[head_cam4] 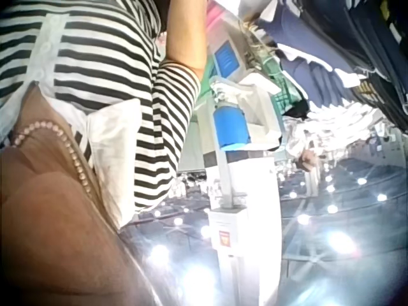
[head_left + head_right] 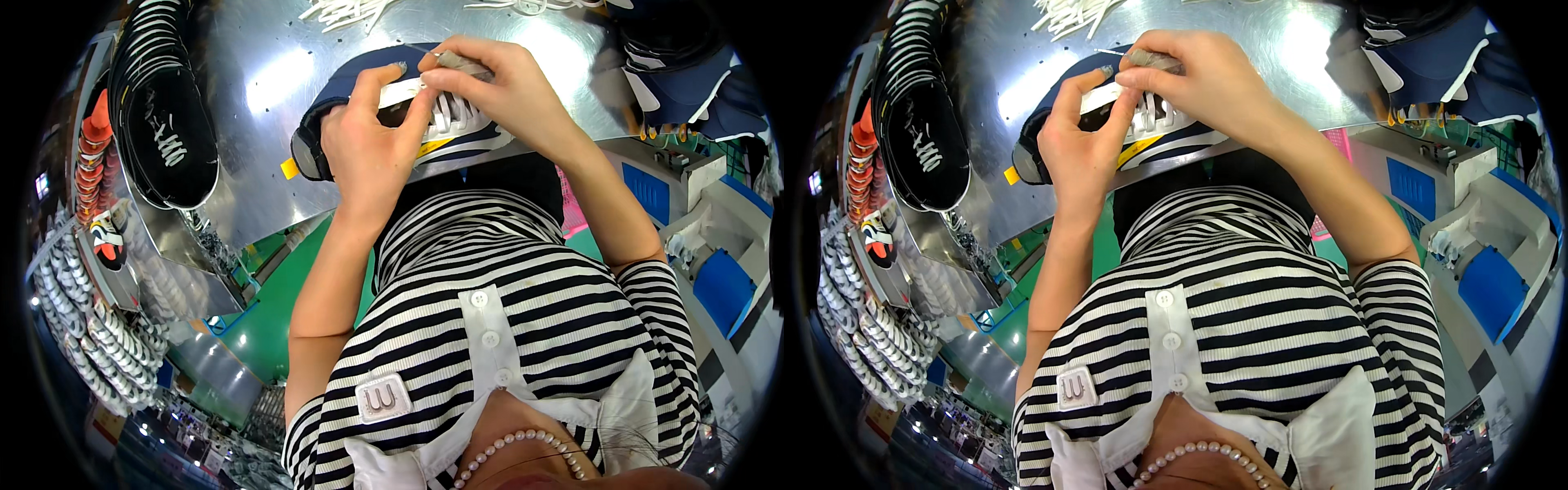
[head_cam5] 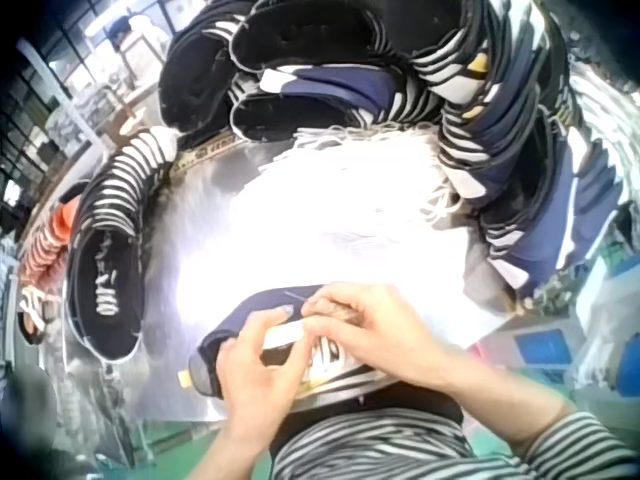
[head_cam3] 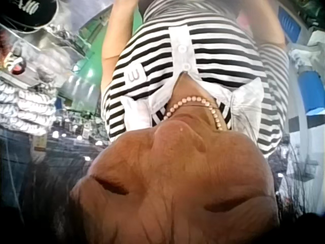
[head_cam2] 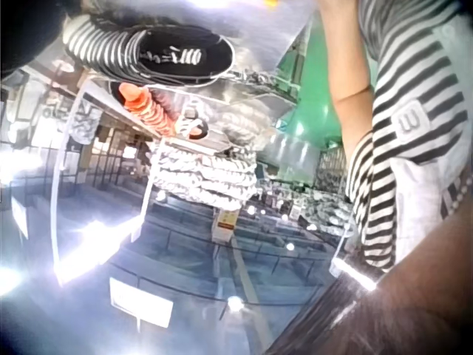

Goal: The person threads white shoelaces through the eyelets of a blue and white sneaker. They pull the laces tight and arrange them neatly across the shoe's opening. The person repeats this process for a second shoe, ensuring the laces are properly seated in the eyelets.

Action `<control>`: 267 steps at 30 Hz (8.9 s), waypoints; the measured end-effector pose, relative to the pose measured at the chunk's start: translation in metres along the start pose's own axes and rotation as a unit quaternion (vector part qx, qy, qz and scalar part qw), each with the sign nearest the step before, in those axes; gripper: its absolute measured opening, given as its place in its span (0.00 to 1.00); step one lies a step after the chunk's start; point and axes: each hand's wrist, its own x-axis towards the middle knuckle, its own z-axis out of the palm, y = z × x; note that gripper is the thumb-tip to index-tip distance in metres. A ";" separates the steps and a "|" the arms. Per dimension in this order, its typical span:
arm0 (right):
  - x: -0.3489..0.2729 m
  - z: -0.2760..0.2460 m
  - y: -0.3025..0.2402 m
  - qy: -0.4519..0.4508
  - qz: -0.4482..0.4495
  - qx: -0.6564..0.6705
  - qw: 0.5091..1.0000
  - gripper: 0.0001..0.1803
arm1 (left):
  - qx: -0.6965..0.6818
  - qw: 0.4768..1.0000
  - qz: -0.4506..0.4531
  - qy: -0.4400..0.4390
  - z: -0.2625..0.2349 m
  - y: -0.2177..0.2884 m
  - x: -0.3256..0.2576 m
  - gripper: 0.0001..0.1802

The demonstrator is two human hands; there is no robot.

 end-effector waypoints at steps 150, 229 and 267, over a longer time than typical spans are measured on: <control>-0.020 -0.003 0.031 0.124 -0.101 -0.062 0.985 0.16 | 0.068 0.942 -0.038 -0.326 -0.053 0.018 0.004 0.16; 0.026 0.018 0.033 -0.112 -0.069 -0.001 0.991 0.11 | 0.314 0.913 0.220 0.139 -0.128 -0.012 0.205 0.48; 0.018 0.015 0.032 -0.058 -0.165 -0.030 0.984 0.09 | 0.447 0.850 0.271 0.064 -0.096 0.026 0.250 0.41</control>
